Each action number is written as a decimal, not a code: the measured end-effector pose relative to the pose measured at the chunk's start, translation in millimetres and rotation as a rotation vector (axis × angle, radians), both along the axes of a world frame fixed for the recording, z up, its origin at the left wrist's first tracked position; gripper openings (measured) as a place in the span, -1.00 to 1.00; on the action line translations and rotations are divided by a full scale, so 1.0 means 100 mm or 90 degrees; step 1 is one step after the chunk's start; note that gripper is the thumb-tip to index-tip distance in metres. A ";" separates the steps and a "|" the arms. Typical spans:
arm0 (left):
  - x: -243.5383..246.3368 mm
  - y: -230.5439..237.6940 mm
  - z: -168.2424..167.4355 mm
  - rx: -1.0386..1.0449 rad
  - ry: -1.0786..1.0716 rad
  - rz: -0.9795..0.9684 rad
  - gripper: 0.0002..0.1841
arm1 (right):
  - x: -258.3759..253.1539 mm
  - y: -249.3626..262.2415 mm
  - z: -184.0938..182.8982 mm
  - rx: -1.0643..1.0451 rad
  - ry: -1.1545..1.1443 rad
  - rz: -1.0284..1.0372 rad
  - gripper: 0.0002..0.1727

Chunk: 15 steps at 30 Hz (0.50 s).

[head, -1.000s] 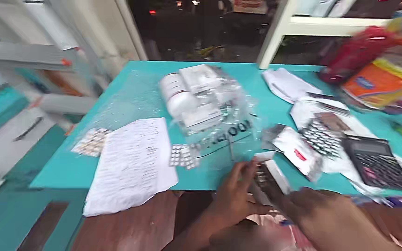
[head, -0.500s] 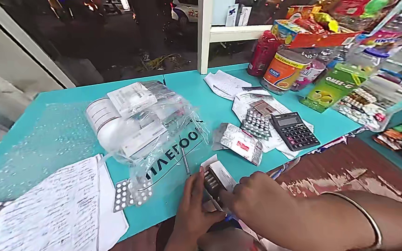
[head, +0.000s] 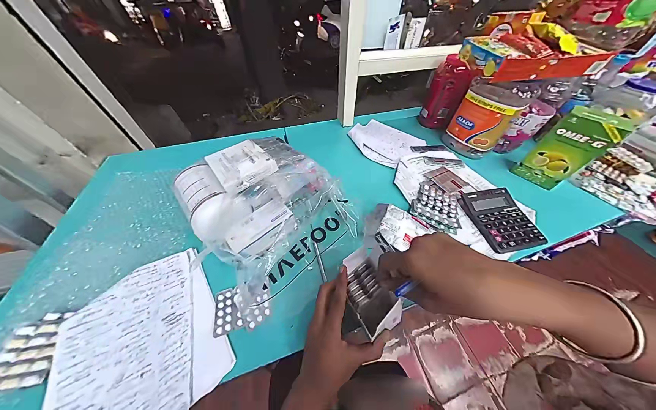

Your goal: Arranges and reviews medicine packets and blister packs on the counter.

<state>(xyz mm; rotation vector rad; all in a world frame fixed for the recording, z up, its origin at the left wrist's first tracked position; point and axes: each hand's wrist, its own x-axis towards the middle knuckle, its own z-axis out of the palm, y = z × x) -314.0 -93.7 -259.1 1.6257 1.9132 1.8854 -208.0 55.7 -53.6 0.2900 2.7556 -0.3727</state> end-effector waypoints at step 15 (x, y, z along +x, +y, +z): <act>0.01 -0.07 -0.02 -0.016 0.067 -0.030 0.20 | 0.29 -0.37 -0.32 0.351 0.189 0.141 -0.81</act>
